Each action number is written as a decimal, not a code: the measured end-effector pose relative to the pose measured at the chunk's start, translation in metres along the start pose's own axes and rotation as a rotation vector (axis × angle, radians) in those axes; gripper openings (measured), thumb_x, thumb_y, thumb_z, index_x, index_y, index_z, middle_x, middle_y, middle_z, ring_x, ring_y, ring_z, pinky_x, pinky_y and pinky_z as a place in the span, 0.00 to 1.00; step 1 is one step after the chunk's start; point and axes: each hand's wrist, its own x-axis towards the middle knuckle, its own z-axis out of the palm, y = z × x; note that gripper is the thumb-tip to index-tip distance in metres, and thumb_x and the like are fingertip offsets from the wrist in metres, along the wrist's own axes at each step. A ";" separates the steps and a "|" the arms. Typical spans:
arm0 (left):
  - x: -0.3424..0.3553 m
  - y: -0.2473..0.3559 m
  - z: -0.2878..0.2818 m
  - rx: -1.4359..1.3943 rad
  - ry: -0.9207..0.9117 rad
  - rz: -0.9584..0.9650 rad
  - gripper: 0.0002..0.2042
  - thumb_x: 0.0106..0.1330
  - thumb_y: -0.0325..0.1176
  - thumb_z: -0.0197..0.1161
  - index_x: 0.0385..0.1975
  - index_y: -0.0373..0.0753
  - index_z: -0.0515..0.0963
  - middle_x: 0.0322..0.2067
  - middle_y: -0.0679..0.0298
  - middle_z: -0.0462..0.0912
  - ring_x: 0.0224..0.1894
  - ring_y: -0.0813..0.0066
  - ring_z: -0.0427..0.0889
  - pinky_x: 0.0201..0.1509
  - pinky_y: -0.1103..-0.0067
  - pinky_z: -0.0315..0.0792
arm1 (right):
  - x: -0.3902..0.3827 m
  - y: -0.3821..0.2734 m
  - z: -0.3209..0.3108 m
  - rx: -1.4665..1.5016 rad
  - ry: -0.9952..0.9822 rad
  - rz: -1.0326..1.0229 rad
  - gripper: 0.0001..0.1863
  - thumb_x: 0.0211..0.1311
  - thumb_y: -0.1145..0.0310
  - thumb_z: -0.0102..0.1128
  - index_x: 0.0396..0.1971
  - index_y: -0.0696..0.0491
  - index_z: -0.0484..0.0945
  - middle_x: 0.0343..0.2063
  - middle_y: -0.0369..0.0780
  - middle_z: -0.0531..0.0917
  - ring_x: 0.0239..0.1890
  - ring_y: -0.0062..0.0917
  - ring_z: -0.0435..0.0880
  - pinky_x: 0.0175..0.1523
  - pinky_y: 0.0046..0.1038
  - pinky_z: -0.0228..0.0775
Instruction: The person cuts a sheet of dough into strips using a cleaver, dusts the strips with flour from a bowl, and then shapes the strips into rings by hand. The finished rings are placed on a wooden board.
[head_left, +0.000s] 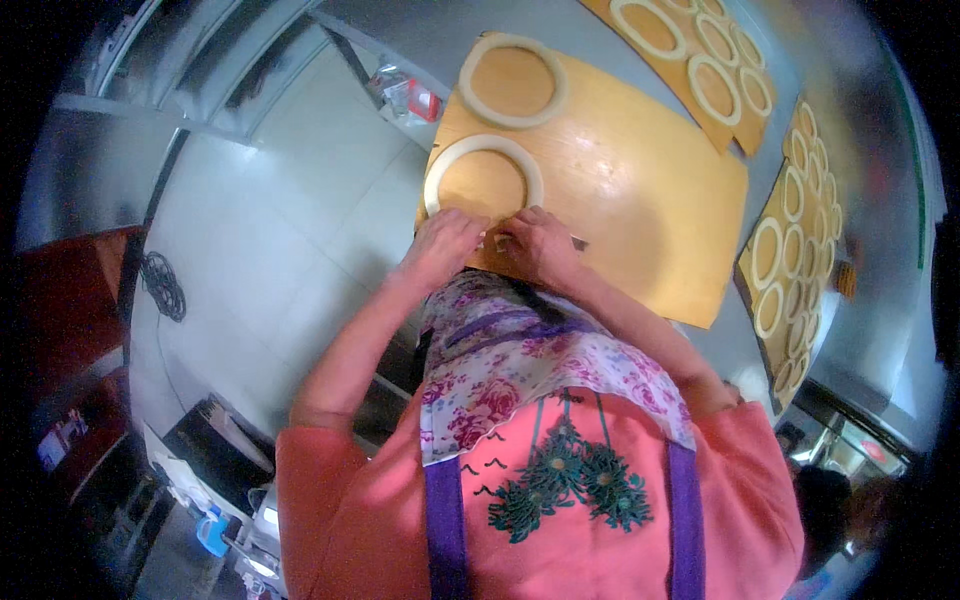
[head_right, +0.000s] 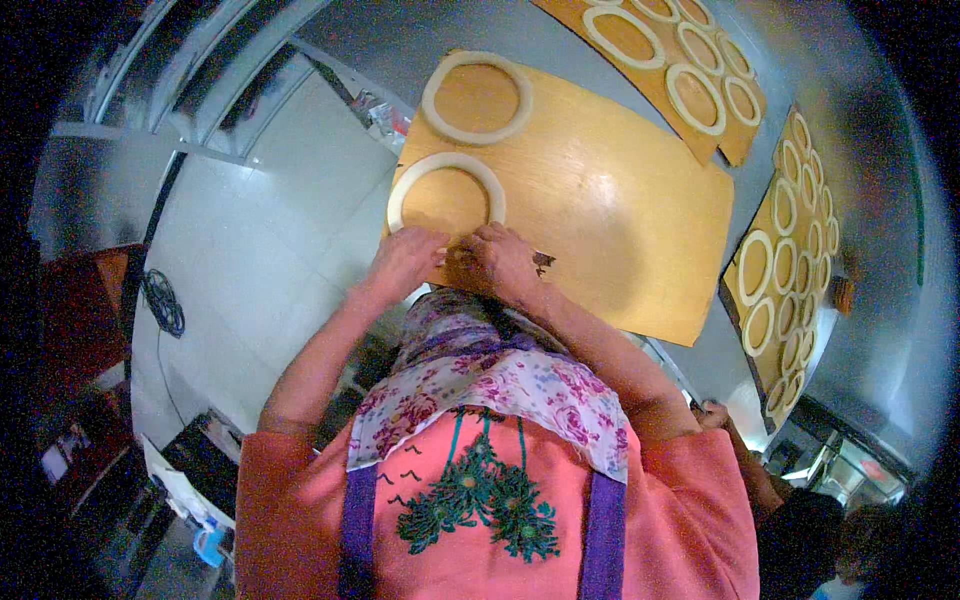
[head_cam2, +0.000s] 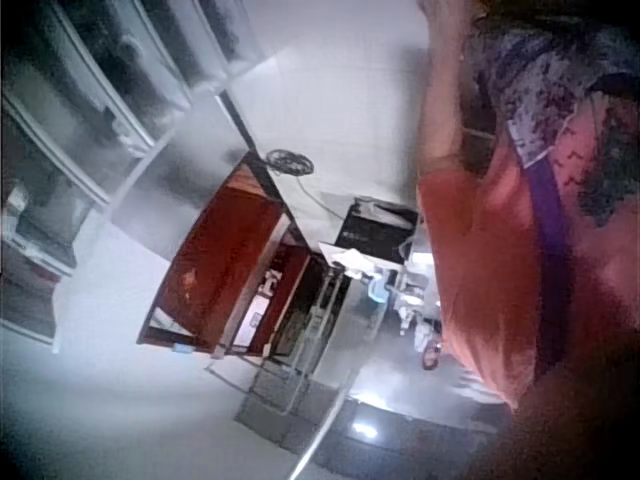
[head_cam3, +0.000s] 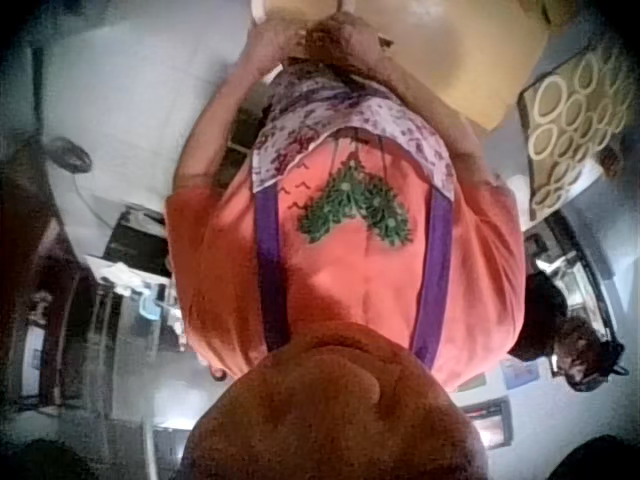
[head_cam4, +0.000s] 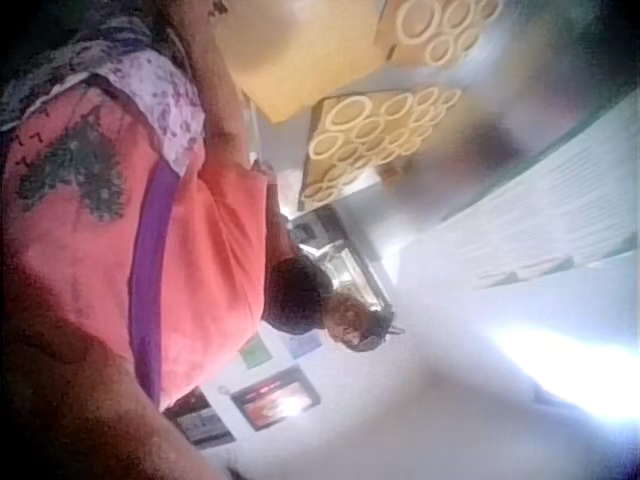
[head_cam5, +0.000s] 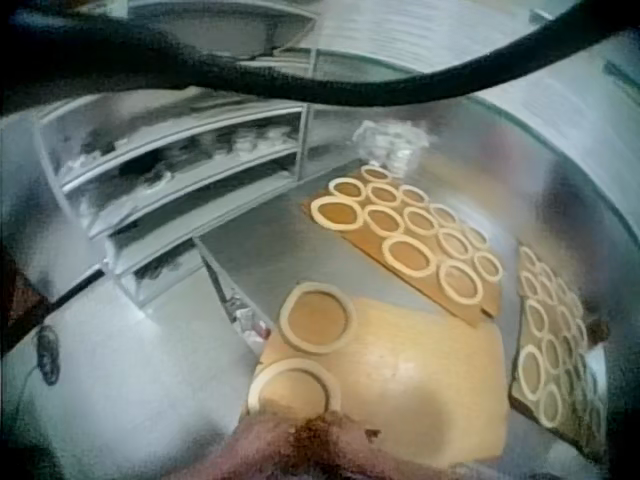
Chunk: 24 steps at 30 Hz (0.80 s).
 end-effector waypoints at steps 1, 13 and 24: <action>-0.001 0.001 0.000 0.014 0.041 0.032 0.09 0.58 0.29 0.62 0.38 0.34 0.78 0.34 0.55 0.77 0.45 0.56 0.74 0.52 0.64 0.68 | 0.000 -0.002 -0.001 -0.002 0.009 0.002 0.10 0.51 0.69 0.64 0.35 0.52 0.81 0.34 0.42 0.81 0.41 0.39 0.78 0.47 0.38 0.72; 0.005 0.000 0.002 0.013 0.217 0.059 0.05 0.58 0.29 0.64 0.29 0.35 0.76 0.30 0.58 0.76 0.39 0.58 0.75 0.51 0.65 0.65 | 0.002 -0.007 0.012 -0.082 0.133 0.074 0.08 0.55 0.66 0.61 0.34 0.52 0.81 0.32 0.40 0.81 0.39 0.37 0.79 0.45 0.37 0.69; 0.005 0.001 0.009 -0.036 0.295 0.087 0.04 0.54 0.27 0.66 0.27 0.36 0.78 0.29 0.60 0.77 0.38 0.60 0.75 0.52 0.66 0.66 | 0.004 -0.012 0.020 -0.101 0.138 0.058 0.12 0.48 0.62 0.65 0.34 0.51 0.81 0.33 0.39 0.81 0.41 0.35 0.78 0.45 0.38 0.67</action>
